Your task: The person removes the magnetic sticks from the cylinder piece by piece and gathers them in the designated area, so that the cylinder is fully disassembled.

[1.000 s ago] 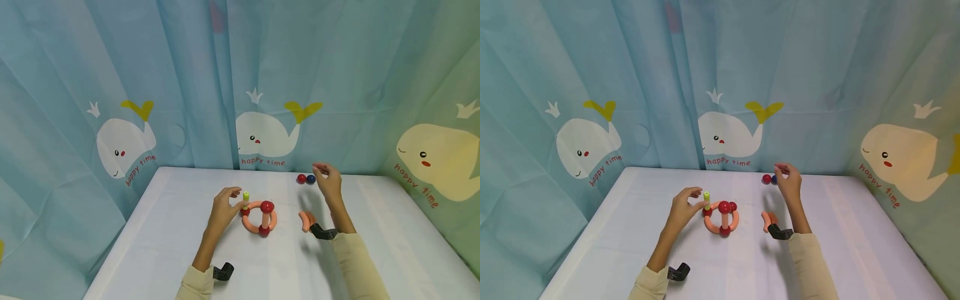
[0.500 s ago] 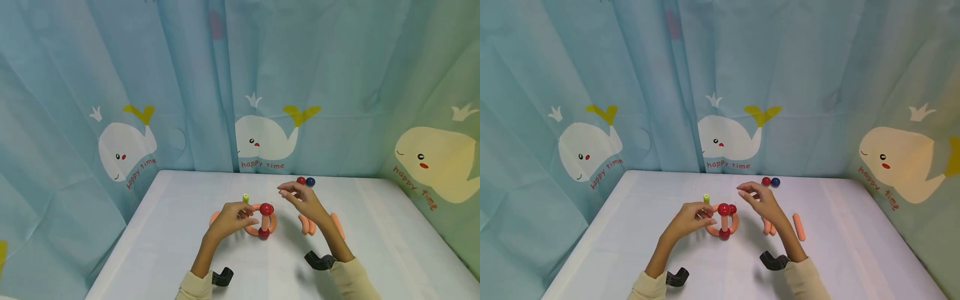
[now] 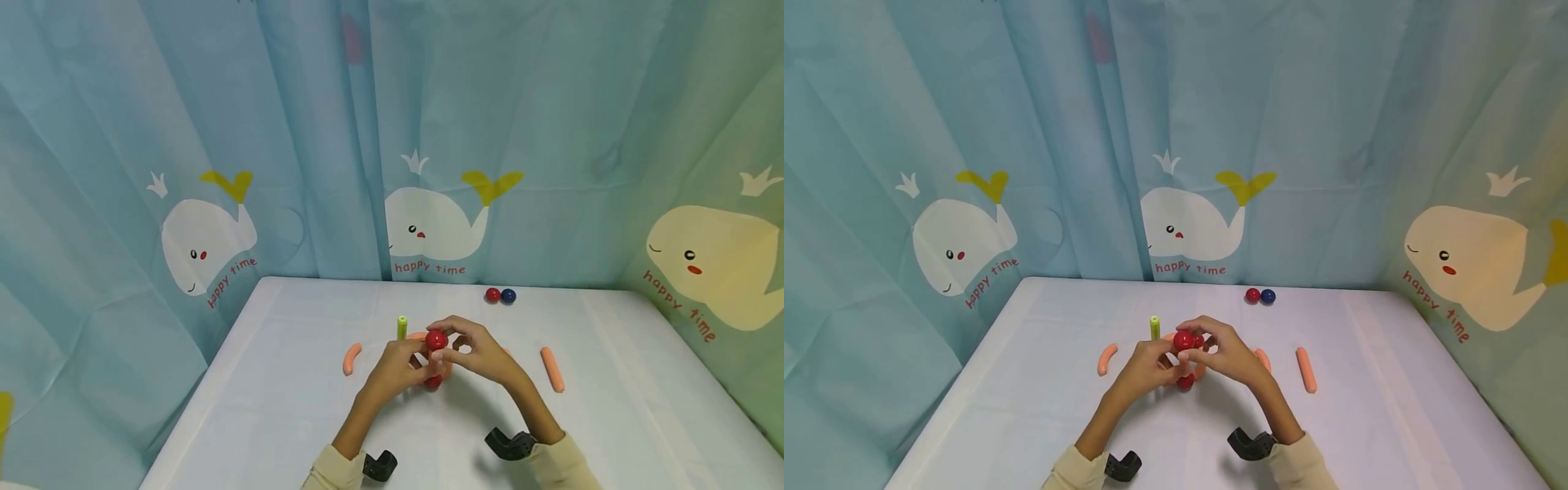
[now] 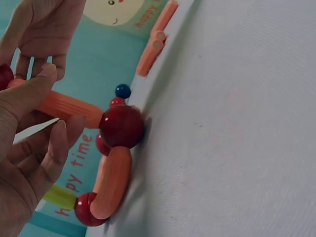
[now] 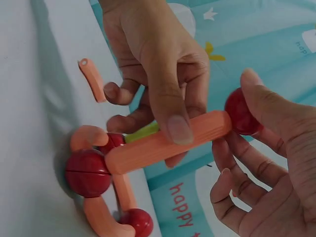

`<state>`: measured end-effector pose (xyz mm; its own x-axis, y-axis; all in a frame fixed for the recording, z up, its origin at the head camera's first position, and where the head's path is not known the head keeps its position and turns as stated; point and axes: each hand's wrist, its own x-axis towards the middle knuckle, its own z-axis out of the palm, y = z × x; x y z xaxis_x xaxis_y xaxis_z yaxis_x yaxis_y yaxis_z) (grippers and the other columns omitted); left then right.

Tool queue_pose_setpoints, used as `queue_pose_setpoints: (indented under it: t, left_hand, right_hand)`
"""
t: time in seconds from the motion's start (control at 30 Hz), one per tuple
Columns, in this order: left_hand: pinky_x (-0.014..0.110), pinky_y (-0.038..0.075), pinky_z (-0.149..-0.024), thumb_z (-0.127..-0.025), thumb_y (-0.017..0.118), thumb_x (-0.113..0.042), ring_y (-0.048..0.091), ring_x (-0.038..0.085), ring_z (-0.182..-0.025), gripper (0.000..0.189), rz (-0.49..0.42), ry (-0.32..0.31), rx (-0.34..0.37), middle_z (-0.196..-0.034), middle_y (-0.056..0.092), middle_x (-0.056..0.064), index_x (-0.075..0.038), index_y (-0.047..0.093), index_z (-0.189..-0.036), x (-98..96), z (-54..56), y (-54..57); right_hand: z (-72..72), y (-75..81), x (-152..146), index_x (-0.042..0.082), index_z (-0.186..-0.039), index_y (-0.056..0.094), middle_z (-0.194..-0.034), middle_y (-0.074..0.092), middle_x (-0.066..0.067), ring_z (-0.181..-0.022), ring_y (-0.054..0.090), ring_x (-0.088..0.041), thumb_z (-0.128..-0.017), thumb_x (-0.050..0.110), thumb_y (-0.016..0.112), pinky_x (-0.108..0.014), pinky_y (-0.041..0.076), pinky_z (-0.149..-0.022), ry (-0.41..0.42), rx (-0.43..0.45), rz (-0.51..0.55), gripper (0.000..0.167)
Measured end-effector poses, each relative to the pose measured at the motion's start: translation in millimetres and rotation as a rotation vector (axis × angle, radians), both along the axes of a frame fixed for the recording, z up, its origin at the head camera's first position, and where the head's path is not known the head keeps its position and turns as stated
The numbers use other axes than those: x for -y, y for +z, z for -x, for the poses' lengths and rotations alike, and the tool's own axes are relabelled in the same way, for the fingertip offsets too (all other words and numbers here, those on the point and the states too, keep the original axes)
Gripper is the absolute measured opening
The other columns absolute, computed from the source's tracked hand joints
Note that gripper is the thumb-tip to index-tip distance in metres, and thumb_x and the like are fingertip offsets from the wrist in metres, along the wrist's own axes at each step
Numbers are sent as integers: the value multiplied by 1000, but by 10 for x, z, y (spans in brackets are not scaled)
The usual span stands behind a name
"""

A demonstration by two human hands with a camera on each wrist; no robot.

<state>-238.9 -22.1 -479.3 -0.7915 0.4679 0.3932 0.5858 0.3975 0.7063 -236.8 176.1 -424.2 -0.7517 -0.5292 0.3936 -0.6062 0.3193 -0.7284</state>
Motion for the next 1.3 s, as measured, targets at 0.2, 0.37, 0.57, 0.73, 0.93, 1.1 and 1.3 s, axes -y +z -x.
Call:
queue_pose_setpoints:
  t: [0.2, 0.37, 0.57, 0.73, 0.93, 1.1, 1.3]
  left_hand:
    - [11, 51, -64, -88, 74, -22, 63, 4, -77, 19, 11, 13, -80, -91, 72, 0, -10, 72, -102, -22, 2, -27]
    - [11, 51, -65, -88, 74, -23, 63, 3, -76, 18, 27, 20, -85, -91, 72, -1, -11, 73, -101, -24, 1, -45]
    - [11, 51, -64, -88, 74, -25, 62, 3, -73, 20, 40, 39, -129, -89, 72, 0, -8, 72, -97, -41, 11, -59]
    - [12, 51, -63, -88, 73, -26, 63, 6, -70, 20, 44, 40, -141, -88, 72, 2, -7, 73, -96, -39, 3, -31]
    - [10, 50, -63, -89, 73, -24, 64, 6, -69, 20, 52, 30, -130, -84, 72, 3, -7, 74, -99, -28, 6, -4]
    - [16, 54, -63, -87, 74, -22, 63, 5, -70, 18, 62, 37, -132, -84, 73, 2, -7, 74, -97, -21, 4, 3]
    - [15, 53, -63, -87, 74, -19, 64, 6, -70, 13, 58, 42, -136, -84, 73, 3, -6, 74, -93, -31, 0, -5]
  right_hand:
    - [-126, 153, 62, 2, -115, 65, -107, 69, -13, -92, 60, -9, -83, 1, 74, -30, 54, -72, -12, 39, 4, 33]
    - [-154, 183, 58, 1, -115, 65, -105, 70, -13, -92, 60, -7, -82, 2, 75, -30, 54, -72, -12, 27, -4, 34]
    - [-111, 141, 21, -1, -113, 66, -102, 69, -13, -90, 62, -13, -81, -1, 75, -30, 54, -71, 5, -9, 7, 33]
    - [24, -33, -21, 0, -112, 66, -101, 69, -13, -88, 61, -15, -79, -2, 76, -27, 54, -70, 20, -36, 38, 34]
    - [102, -121, -48, 11, -110, 69, -100, 70, -3, -87, 60, -9, -80, 8, 80, -25, 53, -70, -8, -29, 44, 31]
    - [94, -110, -43, 14, -109, 70, -99, 70, 0, -87, 61, -10, -82, 15, 80, -25, 52, -69, -20, -49, 34, 30]
    - [91, -121, -36, 12, -110, 70, -99, 71, -2, -87, 63, -9, -81, 11, 79, -26, 51, -68, -51, -57, 4, 31]
